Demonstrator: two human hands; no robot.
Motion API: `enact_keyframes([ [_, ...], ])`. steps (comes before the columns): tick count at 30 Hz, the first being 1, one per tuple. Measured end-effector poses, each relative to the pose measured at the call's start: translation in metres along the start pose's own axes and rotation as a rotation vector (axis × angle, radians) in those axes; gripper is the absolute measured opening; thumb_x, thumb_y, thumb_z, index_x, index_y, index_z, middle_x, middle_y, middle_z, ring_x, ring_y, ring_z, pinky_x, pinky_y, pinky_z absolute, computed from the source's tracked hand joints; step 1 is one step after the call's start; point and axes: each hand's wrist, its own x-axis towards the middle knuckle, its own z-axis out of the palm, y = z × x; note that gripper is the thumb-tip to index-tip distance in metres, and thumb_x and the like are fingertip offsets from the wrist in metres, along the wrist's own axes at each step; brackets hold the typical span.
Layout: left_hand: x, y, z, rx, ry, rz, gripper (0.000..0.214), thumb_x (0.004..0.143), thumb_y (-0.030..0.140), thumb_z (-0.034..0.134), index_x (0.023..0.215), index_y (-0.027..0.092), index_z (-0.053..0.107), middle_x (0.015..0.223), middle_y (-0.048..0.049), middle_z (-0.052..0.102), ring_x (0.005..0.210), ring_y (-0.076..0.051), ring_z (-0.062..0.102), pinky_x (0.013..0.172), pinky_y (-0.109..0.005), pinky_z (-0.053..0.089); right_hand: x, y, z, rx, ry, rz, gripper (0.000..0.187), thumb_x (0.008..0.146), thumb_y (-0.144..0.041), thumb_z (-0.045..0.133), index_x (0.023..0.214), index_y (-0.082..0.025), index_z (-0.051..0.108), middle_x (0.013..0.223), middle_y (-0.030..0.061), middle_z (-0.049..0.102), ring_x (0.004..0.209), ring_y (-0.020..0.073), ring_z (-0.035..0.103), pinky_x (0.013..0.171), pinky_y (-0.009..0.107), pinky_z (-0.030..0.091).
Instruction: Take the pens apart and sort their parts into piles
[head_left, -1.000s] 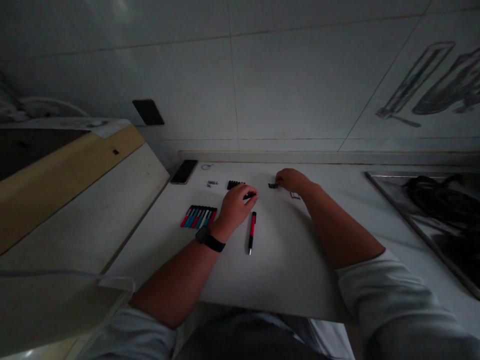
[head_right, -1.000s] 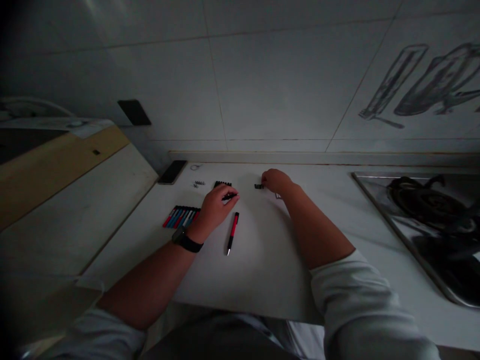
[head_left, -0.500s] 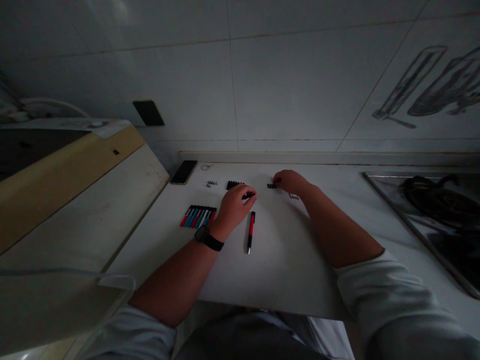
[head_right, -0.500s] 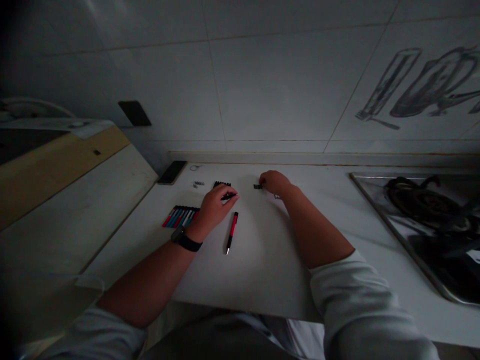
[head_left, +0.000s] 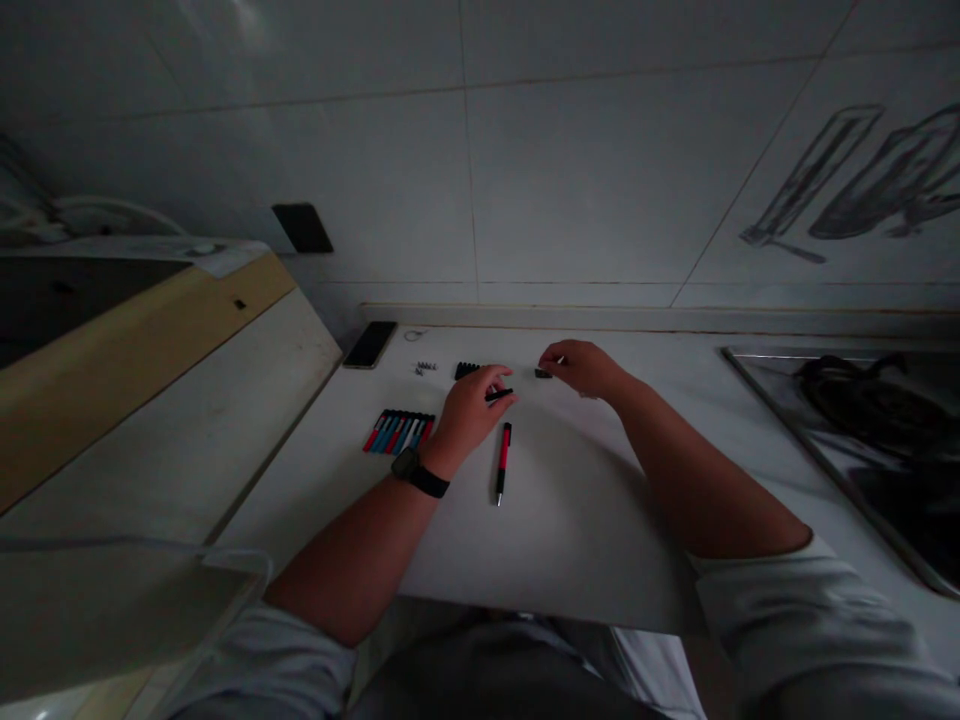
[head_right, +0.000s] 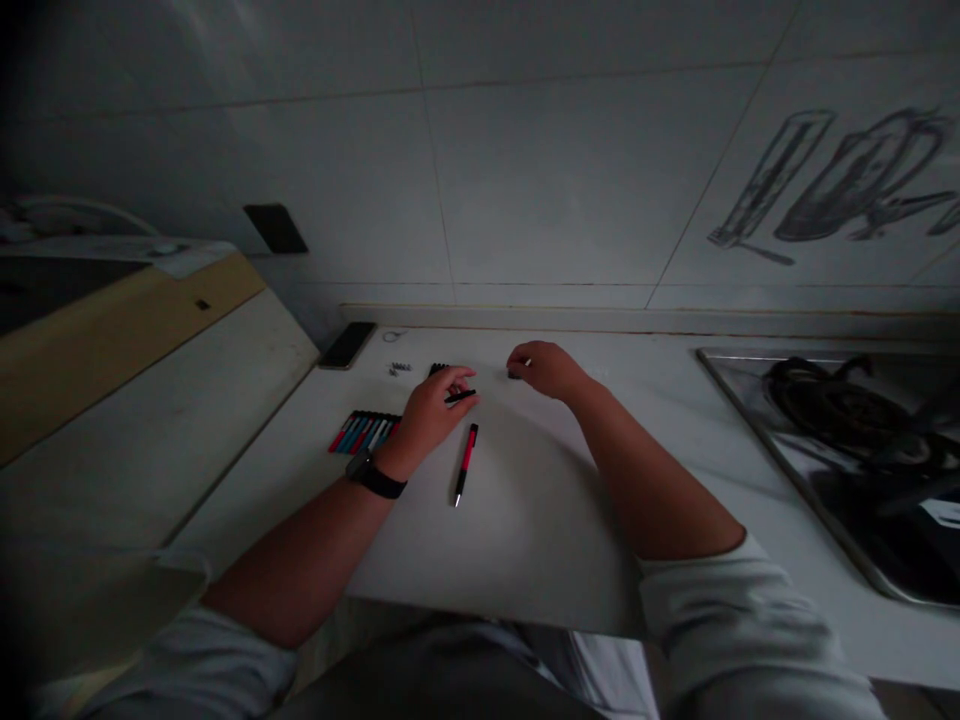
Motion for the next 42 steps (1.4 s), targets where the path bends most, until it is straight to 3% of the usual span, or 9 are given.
enact_keyframes([
  [4, 0.001, 0.005, -0.001, 0.076, -0.068, 0.070, 0.042, 0.084, 0.017, 0.082, 0.122, 0.023, 0.066, 0.096, -0.0031, 0.073, 0.089, -0.019, 0.069, 0.086, -0.035, 0.055, -0.028, -0.030, 0.015, 0.311, -0.135, -0.034, 0.036, 0.095, -0.051, 0.056, 0.090, -0.019, 0.073, 0.079, 0.0034, 0.068, 0.072, 0.0162, 0.057, 0.068, 0.029, 0.041],
  [7, 0.000, 0.007, 0.000, 0.124, -0.123, 0.141, 0.043, 0.084, 0.015, 0.081, 0.123, 0.023, 0.065, 0.097, -0.0034, 0.074, 0.091, -0.021, 0.070, 0.087, -0.038, 0.054, -0.045, -0.041, 0.030, 0.496, -0.162, -0.023, 0.037, 0.092, -0.054, 0.057, 0.084, -0.020, 0.070, 0.072, 0.0007, 0.060, 0.067, 0.0152, 0.052, 0.064, 0.029, 0.038],
  [13, -0.002, 0.010, 0.002, 0.126, -0.154, 0.189, 0.044, 0.084, 0.014, 0.081, 0.124, 0.025, 0.064, 0.099, -0.0034, 0.074, 0.095, -0.022, 0.071, 0.090, -0.041, 0.053, -0.060, -0.045, 0.043, 0.694, -0.040, 0.026, 0.029, 0.087, -0.048, 0.061, 0.080, -0.021, 0.068, 0.070, -0.0008, 0.058, 0.066, 0.0151, 0.049, 0.064, 0.029, 0.037],
  [18, -0.002, 0.007, -0.001, 0.054, -0.081, 0.140, 0.047, 0.086, 0.024, 0.082, 0.128, 0.023, 0.060, 0.108, -0.0063, 0.072, 0.097, -0.021, 0.069, 0.090, -0.038, 0.055, -0.058, -0.038, 0.041, 0.898, 0.057, 0.175, 0.027, 0.081, -0.048, 0.067, 0.082, -0.021, 0.065, 0.074, -0.0003, 0.060, 0.069, 0.0152, 0.052, 0.064, 0.029, 0.040],
  [22, -0.001, 0.002, -0.001, 0.035, -0.044, 0.102, 0.024, 0.095, 0.023, 0.069, 0.118, 0.020, 0.062, 0.107, -0.0069, 0.071, 0.092, -0.018, 0.067, 0.086, -0.035, 0.055, -0.056, -0.030, 0.040, 1.037, 0.112, 0.274, 0.029, 0.076, -0.049, 0.071, 0.081, -0.022, 0.063, 0.077, -0.0005, 0.059, 0.071, 0.0146, 0.053, 0.063, 0.027, 0.040],
  [29, 0.001, 0.001, -0.002, 0.045, -0.101, 0.116, 0.005, 0.099, 0.022, 0.060, 0.102, 0.020, 0.064, 0.098, -0.0042, 0.069, 0.089, -0.018, 0.064, 0.085, -0.033, 0.052, -0.057, -0.033, 0.042, 1.073, 0.109, 0.296, 0.030, 0.075, -0.050, 0.072, 0.079, -0.022, 0.061, 0.080, 0.0000, 0.062, 0.071, 0.0144, 0.054, 0.064, 0.027, 0.041],
  [36, 0.002, 0.000, -0.001, 0.048, -0.088, 0.112, 0.007, 0.100, 0.022, 0.057, 0.098, 0.021, 0.063, 0.095, -0.0038, 0.068, 0.090, -0.018, 0.064, 0.085, -0.033, 0.051, -0.057, -0.035, 0.045, 1.016, 0.081, 0.258, 0.036, 0.080, -0.057, 0.068, 0.079, -0.022, 0.061, 0.082, 0.0020, 0.064, 0.072, 0.0152, 0.054, 0.063, 0.027, 0.041],
  [42, 0.001, 0.001, -0.003, 0.042, -0.083, 0.103, 0.014, 0.104, 0.026, 0.051, 0.099, 0.020, 0.062, 0.096, -0.0050, 0.067, 0.094, -0.019, 0.063, 0.086, -0.034, 0.050, -0.058, -0.032, 0.048, 0.874, 0.128, 0.124, 0.036, 0.084, -0.059, 0.066, 0.083, -0.023, 0.062, 0.078, 0.0006, 0.061, 0.071, 0.0158, 0.054, 0.068, 0.030, 0.044],
])
